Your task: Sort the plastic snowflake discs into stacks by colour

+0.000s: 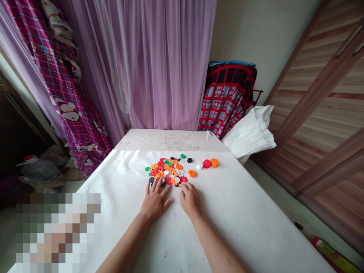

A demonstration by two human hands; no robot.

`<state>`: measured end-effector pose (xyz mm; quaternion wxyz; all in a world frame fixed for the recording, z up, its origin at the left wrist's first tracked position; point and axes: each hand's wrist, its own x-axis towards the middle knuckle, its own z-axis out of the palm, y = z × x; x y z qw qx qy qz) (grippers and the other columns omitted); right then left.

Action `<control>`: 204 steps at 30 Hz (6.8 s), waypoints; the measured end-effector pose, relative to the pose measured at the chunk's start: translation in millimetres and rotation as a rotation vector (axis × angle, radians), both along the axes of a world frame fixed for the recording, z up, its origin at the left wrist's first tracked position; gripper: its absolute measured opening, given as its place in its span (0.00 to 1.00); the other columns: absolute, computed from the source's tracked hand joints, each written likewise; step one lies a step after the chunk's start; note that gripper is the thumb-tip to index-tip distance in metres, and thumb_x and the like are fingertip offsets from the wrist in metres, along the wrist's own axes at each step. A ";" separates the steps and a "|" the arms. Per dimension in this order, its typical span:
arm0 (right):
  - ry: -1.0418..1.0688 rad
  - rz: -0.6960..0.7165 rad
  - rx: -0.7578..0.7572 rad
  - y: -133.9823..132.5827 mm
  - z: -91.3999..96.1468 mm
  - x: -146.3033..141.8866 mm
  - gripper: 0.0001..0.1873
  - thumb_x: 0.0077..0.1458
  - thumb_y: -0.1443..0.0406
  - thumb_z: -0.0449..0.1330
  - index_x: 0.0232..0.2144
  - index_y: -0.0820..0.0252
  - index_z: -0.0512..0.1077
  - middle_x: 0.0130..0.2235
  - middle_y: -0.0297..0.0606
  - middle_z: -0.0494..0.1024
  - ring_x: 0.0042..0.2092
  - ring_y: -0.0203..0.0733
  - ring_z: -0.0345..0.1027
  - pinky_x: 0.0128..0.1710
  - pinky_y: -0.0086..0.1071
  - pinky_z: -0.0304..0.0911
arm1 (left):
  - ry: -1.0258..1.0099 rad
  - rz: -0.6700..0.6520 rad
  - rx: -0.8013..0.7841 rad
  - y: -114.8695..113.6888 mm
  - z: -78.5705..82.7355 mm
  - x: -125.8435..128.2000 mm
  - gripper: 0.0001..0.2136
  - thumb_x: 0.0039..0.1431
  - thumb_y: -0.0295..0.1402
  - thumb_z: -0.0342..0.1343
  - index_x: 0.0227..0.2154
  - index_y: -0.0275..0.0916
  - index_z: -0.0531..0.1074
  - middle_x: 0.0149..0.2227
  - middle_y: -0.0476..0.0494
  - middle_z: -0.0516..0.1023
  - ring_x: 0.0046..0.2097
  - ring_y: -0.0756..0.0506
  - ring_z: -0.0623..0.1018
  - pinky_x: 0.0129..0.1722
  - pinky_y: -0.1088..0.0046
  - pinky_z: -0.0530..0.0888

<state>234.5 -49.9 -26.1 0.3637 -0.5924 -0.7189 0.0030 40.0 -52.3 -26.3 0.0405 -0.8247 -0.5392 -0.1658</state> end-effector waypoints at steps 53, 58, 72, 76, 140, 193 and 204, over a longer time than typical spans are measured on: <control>-0.073 -0.063 -0.071 5.6 5.3 4.6 0.14 0.60 0.67 0.55 0.46 0.55 0.76 0.55 0.43 0.75 0.59 0.49 0.63 0.57 0.42 0.56 | 0.000 0.174 -0.049 -13.5 0.3 -2.9 0.26 0.65 0.47 0.45 0.63 0.47 0.64 0.67 0.39 0.62 0.68 0.35 0.60 0.66 0.44 0.54; 0.065 -0.150 -0.069 9.8 -2.0 16.5 0.12 0.56 0.70 0.57 0.41 0.57 0.76 0.44 0.41 0.79 0.46 0.45 0.69 0.48 0.36 0.60 | -0.046 0.181 -0.001 -21.8 -5.8 -9.9 0.26 0.65 0.45 0.46 0.64 0.44 0.63 0.66 0.37 0.64 0.68 0.36 0.61 0.65 0.48 0.60; -0.052 -0.128 -0.171 16.7 9.1 19.1 0.12 0.53 0.66 0.63 0.42 0.54 0.77 0.41 0.39 0.78 0.44 0.45 0.69 0.44 0.36 0.58 | -0.245 0.256 0.023 -8.8 -5.8 -34.6 0.20 0.64 0.38 0.46 0.57 0.45 0.70 0.64 0.38 0.67 0.64 0.36 0.67 0.61 0.50 0.67; -0.073 -0.134 -0.169 16.7 10.8 17.2 0.16 0.52 0.64 0.65 0.45 0.53 0.76 0.42 0.39 0.78 0.45 0.46 0.68 0.43 0.36 0.57 | -0.202 0.266 0.011 -9.7 -5.5 -35.0 0.20 0.65 0.37 0.45 0.56 0.44 0.71 0.64 0.38 0.67 0.64 0.36 0.67 0.62 0.49 0.65; 0.014 -0.134 0.052 16.5 3.3 60.4 0.06 0.57 0.63 0.59 0.32 0.56 0.76 0.37 0.40 0.77 0.40 0.43 0.70 0.43 0.34 0.62 | -0.130 0.222 0.018 -14.9 -0.2 -32.0 0.19 0.65 0.35 0.46 0.56 0.44 0.71 0.63 0.36 0.69 0.63 0.37 0.68 0.61 0.50 0.65; 0.027 -0.327 -0.098 33.8 -4.6 93.1 0.15 0.54 0.59 0.57 0.41 0.60 0.76 0.41 0.43 0.79 0.38 0.43 0.70 0.38 0.34 0.61 | -0.151 0.224 -0.005 -14.9 3.3 -32.0 0.19 0.65 0.36 0.46 0.56 0.46 0.71 0.63 0.39 0.69 0.64 0.37 0.67 0.62 0.49 0.63; -0.018 -0.279 0.020 29.2 1.4 79.9 0.12 0.57 0.63 0.55 0.41 0.58 0.76 0.42 0.43 0.78 0.41 0.44 0.70 0.41 0.34 0.63 | -0.159 0.235 -0.014 -14.6 3.8 -30.2 0.19 0.65 0.36 0.46 0.55 0.46 0.72 0.63 0.38 0.69 0.64 0.37 0.68 0.62 0.49 0.63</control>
